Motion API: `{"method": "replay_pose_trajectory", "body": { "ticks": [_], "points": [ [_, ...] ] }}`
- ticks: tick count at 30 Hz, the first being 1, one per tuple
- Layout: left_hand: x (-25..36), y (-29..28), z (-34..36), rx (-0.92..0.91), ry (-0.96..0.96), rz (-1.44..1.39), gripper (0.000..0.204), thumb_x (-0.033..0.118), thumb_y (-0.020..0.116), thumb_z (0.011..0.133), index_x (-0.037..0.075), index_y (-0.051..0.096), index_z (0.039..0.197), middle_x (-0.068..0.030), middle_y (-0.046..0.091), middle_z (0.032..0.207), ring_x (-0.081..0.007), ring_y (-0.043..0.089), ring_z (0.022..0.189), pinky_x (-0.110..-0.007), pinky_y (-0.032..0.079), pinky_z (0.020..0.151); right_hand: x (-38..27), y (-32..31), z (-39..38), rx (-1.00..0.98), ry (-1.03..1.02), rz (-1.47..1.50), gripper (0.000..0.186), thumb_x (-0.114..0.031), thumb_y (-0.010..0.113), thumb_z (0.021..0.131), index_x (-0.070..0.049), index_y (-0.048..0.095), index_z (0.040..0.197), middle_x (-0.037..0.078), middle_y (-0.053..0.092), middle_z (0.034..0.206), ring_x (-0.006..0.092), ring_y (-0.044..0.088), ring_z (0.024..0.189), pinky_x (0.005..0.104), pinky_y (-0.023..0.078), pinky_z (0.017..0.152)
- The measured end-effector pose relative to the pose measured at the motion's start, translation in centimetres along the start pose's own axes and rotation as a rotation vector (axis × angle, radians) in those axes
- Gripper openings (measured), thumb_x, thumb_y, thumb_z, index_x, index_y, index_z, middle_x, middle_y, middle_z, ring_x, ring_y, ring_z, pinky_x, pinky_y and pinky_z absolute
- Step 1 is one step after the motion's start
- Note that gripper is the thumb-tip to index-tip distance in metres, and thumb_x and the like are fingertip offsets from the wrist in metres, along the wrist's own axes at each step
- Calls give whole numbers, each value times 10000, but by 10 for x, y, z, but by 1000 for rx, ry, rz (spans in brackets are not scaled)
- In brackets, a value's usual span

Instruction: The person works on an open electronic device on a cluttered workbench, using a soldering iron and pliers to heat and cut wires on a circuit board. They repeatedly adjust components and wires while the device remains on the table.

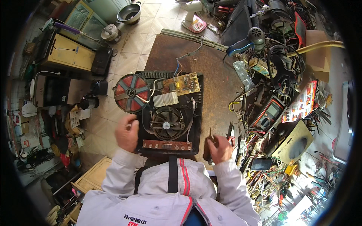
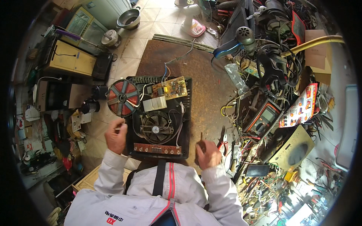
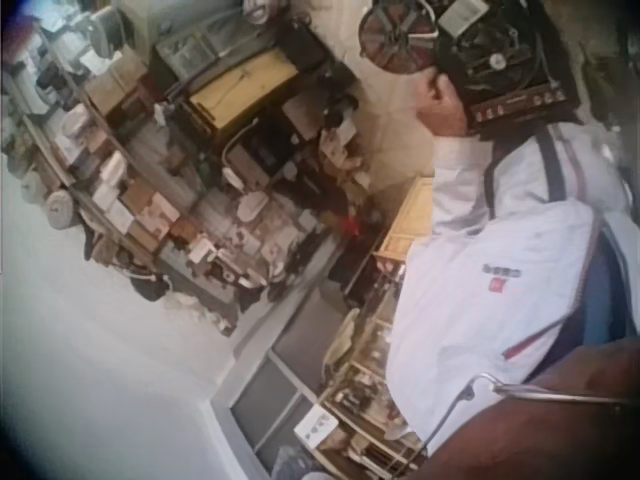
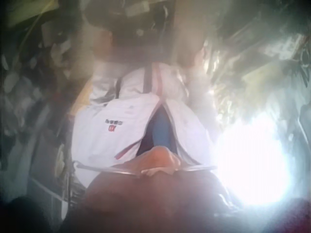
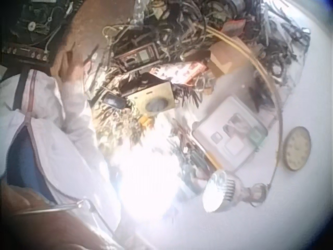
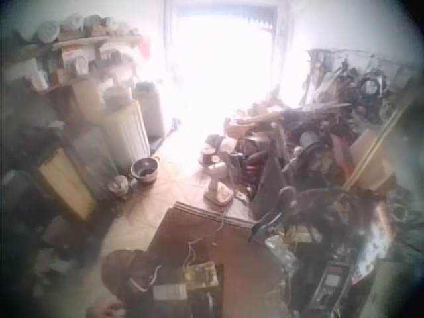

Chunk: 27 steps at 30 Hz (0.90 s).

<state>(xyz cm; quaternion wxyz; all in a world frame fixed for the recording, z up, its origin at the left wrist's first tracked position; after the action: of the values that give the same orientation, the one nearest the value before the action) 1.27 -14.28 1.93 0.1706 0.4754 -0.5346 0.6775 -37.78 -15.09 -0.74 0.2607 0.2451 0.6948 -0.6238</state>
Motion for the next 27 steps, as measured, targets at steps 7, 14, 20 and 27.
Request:
{"method": "replay_pose_trajectory", "body": {
  "ticks": [7,14,20,27],
  "points": [
    [-120,-36,48,55,-284,-250,588,110,709,934,-37,455,1443,-156,569,1392,-206,591,1200,-337,547,923,-53,67,116,-59,167,-260,310,-291,746,897,-52,634,1060,206,721,927,446,701,836,541,555,718],
    [-129,16,71,-202,-492,-752,396,202,673,995,49,534,1334,-93,683,1236,-182,698,1055,-353,599,877,-63,78,129,-14,96,-432,214,-206,739,852,-74,599,945,177,670,923,457,684,787,551,545,687],
    [-137,21,75,-189,-598,-883,318,143,633,1005,40,571,1300,-107,711,1189,-210,737,1000,-396,653,838,-39,51,110,128,342,-73,153,-139,720,829,-22,650,897,168,712,830,342,710,716,439,575,699],
    [-124,15,76,-215,-623,-940,271,128,634,1004,39,603,1258,-97,724,1158,-200,734,991,-391,645,832,24,25,56,288,693,642,260,-17,689,906,74,592,1130,171,715,901,217,726,725,312,618,569]
  ]
}}
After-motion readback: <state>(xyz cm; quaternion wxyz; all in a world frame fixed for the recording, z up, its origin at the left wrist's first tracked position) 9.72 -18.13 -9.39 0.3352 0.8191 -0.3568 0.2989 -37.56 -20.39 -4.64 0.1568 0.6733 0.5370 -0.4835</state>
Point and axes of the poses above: each hand's wrist, its own z-axis towards the middle knuckle, its own y-axis out of the palm, x = y × z, the point moved 9 cm from there along z, towards the middle knuckle
